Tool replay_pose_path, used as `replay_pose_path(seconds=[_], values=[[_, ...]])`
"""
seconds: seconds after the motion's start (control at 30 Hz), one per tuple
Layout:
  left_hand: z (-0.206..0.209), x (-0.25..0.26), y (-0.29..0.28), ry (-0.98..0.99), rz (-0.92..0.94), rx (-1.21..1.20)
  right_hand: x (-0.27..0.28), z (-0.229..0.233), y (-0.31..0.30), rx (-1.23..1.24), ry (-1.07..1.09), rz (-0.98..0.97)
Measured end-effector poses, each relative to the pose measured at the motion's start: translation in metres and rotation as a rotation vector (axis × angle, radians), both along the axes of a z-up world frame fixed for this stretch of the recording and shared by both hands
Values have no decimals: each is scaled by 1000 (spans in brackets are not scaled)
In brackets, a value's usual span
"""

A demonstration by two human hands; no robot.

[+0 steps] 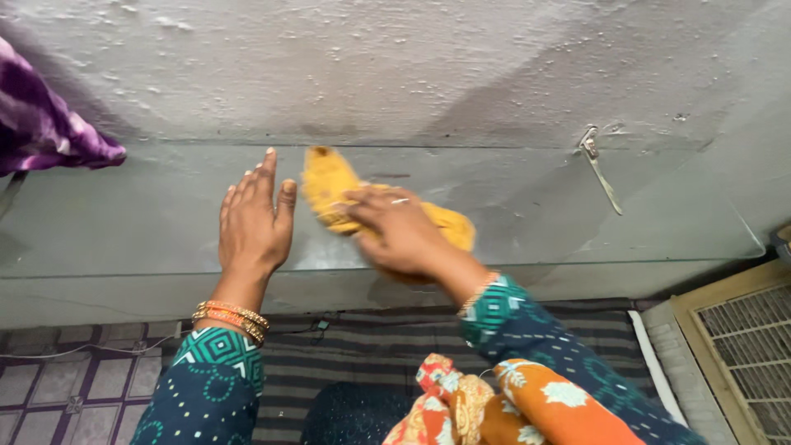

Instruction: The person wipes a glass shelf with a yellow cloth, moving from right to left and back. They then pick up a pink fabric item and a white box from the shelf, briefly handling them before placing them back down.

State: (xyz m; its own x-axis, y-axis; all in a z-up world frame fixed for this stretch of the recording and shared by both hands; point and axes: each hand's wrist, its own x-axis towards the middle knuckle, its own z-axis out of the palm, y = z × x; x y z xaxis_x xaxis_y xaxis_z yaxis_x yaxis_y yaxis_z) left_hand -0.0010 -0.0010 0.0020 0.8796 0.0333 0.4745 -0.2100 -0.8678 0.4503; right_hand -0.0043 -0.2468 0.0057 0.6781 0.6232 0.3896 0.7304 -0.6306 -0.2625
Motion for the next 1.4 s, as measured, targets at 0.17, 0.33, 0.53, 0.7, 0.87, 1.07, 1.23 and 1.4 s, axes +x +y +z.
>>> replay_pose_path(seconds=[0.17, 0.33, 0.53, 0.7, 0.87, 1.07, 1.23, 1.4], values=[[-4, 1, 0, 23, 6, 40, 2, -10, -98, 1, 1, -389], [-8, 10, 0, 50, 2, 115, 4, -18, -150, 3, 15, -839], [-3, 12, 34, 130, -188, -58, 16, -25, -88, -62, 8, -996], [7, 9, 118, 150, -102, 92, 13, -25, 34, -59, -16, -881], [7, 9, 206, 178, -31, 152, 3, -13, 176, -84, -40, -708], [-8, 4, 239, 109, -52, 264, -12, 9, 303, -7, -8, -492], [-4, 1, 235, 102, -45, 281, -4, 6, 300, 23, -5, -410], [-1, 0, 233, 116, -32, 285, 10, -11, 226, 39, -46, -566]])
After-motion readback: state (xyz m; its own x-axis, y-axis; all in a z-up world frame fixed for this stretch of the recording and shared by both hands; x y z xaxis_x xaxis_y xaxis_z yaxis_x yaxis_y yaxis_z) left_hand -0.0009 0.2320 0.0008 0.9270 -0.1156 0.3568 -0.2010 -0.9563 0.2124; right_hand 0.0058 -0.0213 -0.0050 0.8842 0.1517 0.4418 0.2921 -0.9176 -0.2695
